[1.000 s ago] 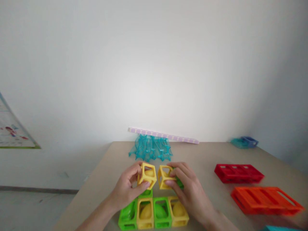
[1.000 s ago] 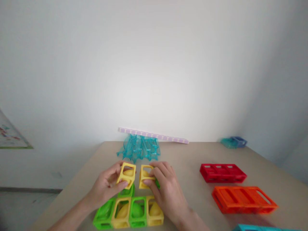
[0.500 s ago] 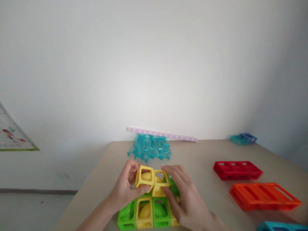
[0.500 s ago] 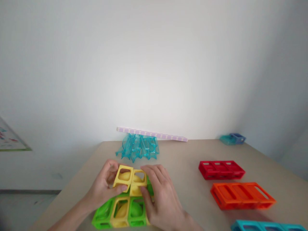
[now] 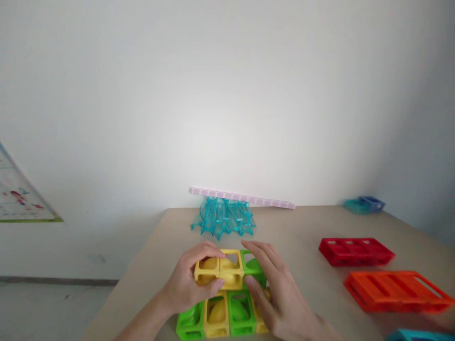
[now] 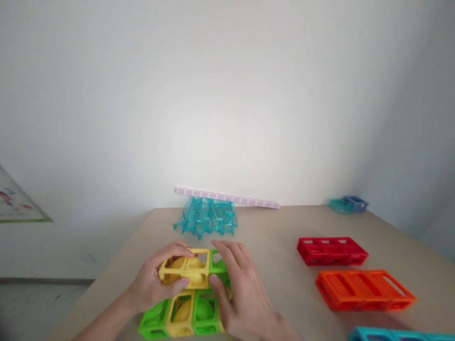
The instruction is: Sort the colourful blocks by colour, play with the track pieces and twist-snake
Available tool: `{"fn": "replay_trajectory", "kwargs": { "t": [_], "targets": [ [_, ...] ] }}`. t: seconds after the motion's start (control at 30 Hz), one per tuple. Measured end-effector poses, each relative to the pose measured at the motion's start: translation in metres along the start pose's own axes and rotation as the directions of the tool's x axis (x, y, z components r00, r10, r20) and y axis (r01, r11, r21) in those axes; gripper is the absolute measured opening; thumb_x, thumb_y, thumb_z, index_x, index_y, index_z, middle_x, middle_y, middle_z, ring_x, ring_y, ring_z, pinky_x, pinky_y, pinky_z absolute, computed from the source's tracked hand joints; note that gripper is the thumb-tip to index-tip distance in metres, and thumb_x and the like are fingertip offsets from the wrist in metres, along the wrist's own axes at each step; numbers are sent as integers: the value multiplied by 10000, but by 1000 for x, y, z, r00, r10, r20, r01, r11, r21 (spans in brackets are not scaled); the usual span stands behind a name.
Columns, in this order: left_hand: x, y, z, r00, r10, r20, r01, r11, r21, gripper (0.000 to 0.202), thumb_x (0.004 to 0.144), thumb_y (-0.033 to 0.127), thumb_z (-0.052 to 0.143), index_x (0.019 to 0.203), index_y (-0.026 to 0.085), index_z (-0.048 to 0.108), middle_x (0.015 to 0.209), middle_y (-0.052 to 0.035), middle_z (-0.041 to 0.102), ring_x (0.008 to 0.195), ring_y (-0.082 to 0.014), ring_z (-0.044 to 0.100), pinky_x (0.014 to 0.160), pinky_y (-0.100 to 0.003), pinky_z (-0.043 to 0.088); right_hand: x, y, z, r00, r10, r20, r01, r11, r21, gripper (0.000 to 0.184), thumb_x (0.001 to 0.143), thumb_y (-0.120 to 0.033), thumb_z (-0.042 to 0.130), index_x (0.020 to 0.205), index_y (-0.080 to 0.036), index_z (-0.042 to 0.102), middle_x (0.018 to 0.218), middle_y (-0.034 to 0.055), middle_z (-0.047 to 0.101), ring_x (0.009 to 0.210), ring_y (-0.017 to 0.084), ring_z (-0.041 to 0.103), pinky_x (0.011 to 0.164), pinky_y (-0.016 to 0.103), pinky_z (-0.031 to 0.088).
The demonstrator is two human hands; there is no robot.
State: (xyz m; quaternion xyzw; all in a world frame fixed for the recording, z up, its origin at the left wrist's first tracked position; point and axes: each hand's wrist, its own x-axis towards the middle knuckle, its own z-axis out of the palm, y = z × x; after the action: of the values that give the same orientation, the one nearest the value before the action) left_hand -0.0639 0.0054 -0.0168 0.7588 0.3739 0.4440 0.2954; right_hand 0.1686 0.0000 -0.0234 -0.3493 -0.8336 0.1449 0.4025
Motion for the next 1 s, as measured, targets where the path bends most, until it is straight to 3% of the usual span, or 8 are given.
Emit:
{"fn": "replay_trajectory", "kwargs": {
  "t": [0.17,0.3,0.4,0.5,0.6,0.7,0.87,1.0],
  "targets": [
    [-1,-3,0,999,-36,-30,35,999,-5,251,706,234,736,953,200,709,1005,-60,630,785,-160,632,680,-235,499,1,5,1,998,38,53,-40,998,46,440,934,-183,441,1371,-239,444,1230,95,523,1100,205,569,945,336,499],
    [0,-8,-3,995,-68,-66,64,996,-57,249,707,263,753,945,205,708,1004,-51,639,814,-170,642,712,-247,511,1,8,5,999,20,31,-20,1000,17,490,946,-164,417,1428,-253,413,1253,108,490,1104,207,572,924,323,510],
    [1,-10,-7,973,-175,-149,146,972,-186,269,734,324,741,968,206,677,998,-50,657,835,-196,645,695,-276,541,0,10,7,1000,24,-17,-25,999,-37,511,951,-174,419,1455,-252,383,1263,123,473,1042,208,599,861,321,537],
    [1,-11,-11,943,-282,-179,217,924,-313,319,735,379,734,986,197,657,1037,-62,659,819,-220,649,604,-290,561,0,9,6,998,66,21,-64,996,-68,491,947,-202,451,1435,-238,412,1246,127,487,1007,210,613,857,337,541],
    [1,-9,-12,954,-261,-148,207,928,-309,342,717,372,751,988,184,662,1004,-60,681,800,-205,640,639,-274,545,2,5,3,988,101,116,-98,995,-33,450,925,-205,504,1373,-235,482,1190,106,531,1027,212,608,906,351,523],
    [1,-8,-8,974,-222,-50,198,933,-302,358,709,363,761,998,177,661,1000,-66,694,807,-197,638,692,-266,519,6,-1,-1,974,121,192,-130,991,34,394,899,-170,540,1285,-247,557,1116,76,577,962,190,621,881,315,528],
    [1,-10,-3,963,-265,55,268,910,-316,355,744,357,747,1035,182,644,983,-54,687,787,-174,622,676,-241,490,9,-6,-3,956,71,286,-107,988,112,377,878,-136,561,1238,-248,577,1131,60,637,1042,194,614,939,305,499],
    [1,-10,-4,955,-289,63,294,901,-320,374,746,362,748,1054,181,637,960,-46,686,758,-160,604,663,-232,478,6,-5,-4,973,42,228,-57,996,62,405,857,-155,583,1253,-229,551,1174,83,635,1107,232,583,965,369,481]
  ]
}}
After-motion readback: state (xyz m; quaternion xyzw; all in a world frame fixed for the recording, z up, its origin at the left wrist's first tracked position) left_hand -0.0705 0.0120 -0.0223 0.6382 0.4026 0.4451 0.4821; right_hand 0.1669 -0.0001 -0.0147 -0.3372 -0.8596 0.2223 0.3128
